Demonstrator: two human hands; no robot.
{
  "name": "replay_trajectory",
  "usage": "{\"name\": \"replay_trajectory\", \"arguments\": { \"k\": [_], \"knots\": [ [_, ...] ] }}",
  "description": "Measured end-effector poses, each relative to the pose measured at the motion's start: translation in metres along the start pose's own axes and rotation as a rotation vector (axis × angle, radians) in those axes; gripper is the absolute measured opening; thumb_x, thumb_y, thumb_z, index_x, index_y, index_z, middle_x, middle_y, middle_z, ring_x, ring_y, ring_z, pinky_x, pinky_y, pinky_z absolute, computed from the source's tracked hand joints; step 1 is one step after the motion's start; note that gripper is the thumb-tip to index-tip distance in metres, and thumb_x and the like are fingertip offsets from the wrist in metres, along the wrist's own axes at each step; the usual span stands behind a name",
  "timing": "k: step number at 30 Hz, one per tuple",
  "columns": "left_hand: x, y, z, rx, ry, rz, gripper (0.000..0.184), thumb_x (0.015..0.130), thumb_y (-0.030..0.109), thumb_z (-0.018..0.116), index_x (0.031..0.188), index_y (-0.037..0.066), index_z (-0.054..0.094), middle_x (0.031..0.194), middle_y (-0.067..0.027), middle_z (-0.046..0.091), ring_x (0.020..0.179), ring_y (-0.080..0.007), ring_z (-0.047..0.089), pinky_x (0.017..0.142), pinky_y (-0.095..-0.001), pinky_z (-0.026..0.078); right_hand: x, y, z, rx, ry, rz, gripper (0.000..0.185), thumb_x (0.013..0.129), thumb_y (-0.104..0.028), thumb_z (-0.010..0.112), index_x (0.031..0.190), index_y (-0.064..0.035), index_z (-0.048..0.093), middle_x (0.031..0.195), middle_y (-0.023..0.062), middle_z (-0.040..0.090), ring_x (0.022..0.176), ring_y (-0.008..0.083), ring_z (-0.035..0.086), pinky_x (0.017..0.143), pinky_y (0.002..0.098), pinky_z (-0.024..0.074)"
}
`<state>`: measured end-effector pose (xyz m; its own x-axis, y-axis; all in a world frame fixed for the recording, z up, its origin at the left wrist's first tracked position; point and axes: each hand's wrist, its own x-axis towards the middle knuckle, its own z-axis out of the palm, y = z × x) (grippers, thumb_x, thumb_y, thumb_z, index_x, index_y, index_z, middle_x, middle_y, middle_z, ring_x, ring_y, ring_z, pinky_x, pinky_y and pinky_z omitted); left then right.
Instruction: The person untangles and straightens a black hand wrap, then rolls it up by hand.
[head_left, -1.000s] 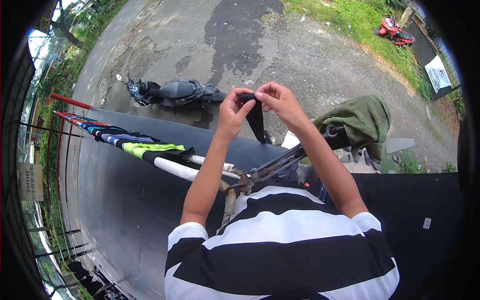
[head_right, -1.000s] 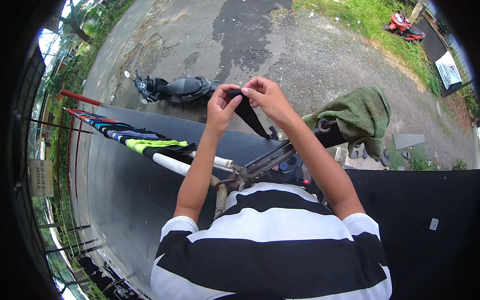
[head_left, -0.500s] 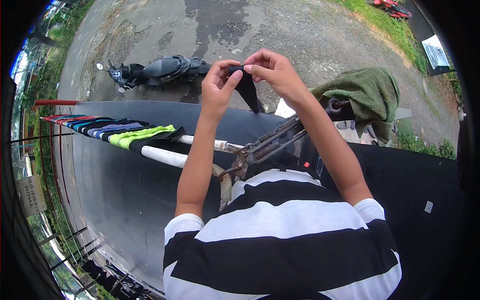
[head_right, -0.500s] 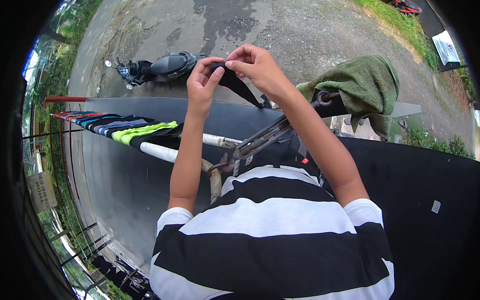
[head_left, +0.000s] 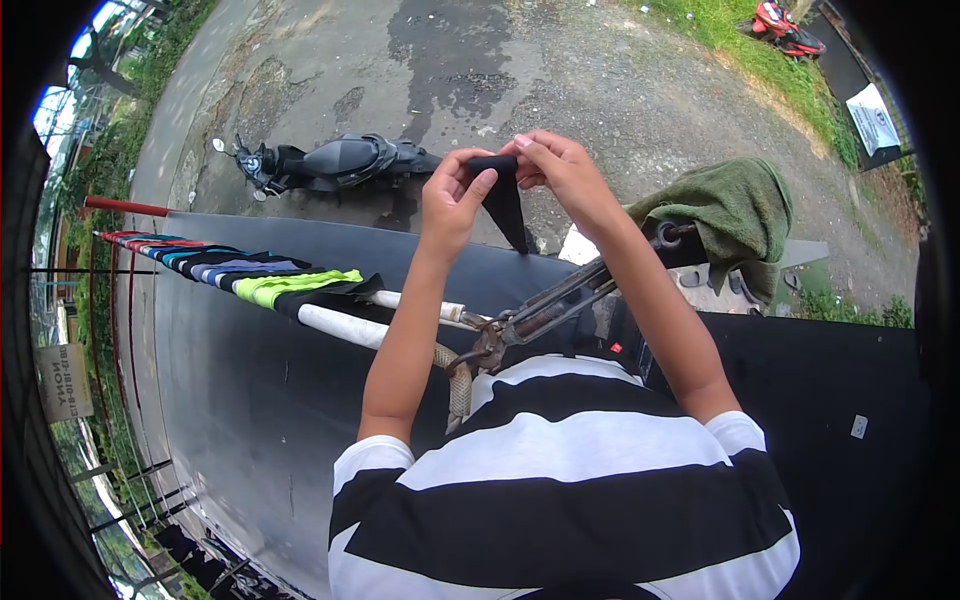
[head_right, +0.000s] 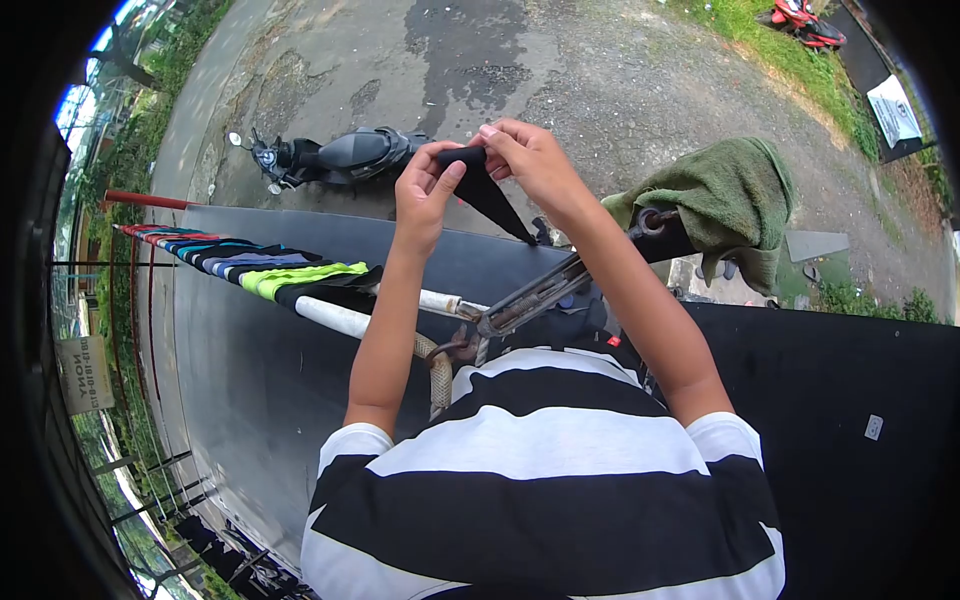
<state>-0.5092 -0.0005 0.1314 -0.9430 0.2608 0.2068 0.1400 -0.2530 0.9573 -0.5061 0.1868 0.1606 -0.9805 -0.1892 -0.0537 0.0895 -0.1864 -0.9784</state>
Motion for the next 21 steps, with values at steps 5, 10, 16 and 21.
{"name": "replay_trajectory", "arguments": {
  "k": [5, 10, 16, 21],
  "knots": [
    [0.002, -0.005, -0.001, 0.030, 0.036, 0.046, 0.026, 0.097, 0.014, 0.067, 0.118, 0.000, 0.059, 0.108, -0.0046, 0.064, 0.099, -0.0091, 0.059, 0.090, -0.0231, 0.046, 0.000, -0.002, 0.001, -0.066, -0.040, -0.031, 0.038, 0.104, -0.035, 0.051, 0.123, -0.0046, 0.062, 0.103, 0.0041, 0.065, 0.096, 0.0103, 0.058, 0.084, 0.0269, 0.0484],
    [-0.001, -0.011, 0.005, 0.163, -0.024, 0.062, 0.029, 0.101, 0.026, 0.062, 0.116, 0.001, 0.059, 0.100, -0.0019, 0.064, 0.091, -0.0069, 0.058, 0.082, -0.0227, 0.046, -0.012, 0.001, 0.020, -0.220, -0.159, -0.072, 0.072, 0.103, -0.058, 0.038, 0.153, -0.0073, 0.032, 0.152, 0.0166, 0.042, 0.136, 0.0244, 0.042, 0.105, 0.0367, 0.0371],
    [0.002, -0.011, 0.004, 0.107, 0.010, 0.080, 0.027, 0.101, 0.022, 0.062, 0.117, 0.001, 0.058, 0.102, -0.0031, 0.064, 0.094, -0.0074, 0.058, 0.084, -0.0232, 0.046, -0.003, -0.001, 0.008, -0.140, -0.118, -0.083, 0.046, 0.103, -0.035, 0.054, 0.137, -0.0043, 0.052, 0.120, 0.0055, 0.061, 0.108, 0.0103, 0.054, 0.091, 0.0303, 0.0447],
    [0.000, -0.006, 0.004, 0.062, 0.026, 0.083, 0.026, 0.100, 0.018, 0.063, 0.118, 0.000, 0.057, 0.107, -0.0046, 0.063, 0.098, -0.0087, 0.059, 0.087, -0.0238, 0.047, 0.000, 0.005, 0.002, -0.092, -0.072, -0.111, 0.025, 0.096, -0.020, 0.067, 0.115, -0.0033, 0.064, 0.100, 0.0020, 0.067, 0.093, 0.0082, 0.060, 0.079, 0.0260, 0.0478]
  ]
}}
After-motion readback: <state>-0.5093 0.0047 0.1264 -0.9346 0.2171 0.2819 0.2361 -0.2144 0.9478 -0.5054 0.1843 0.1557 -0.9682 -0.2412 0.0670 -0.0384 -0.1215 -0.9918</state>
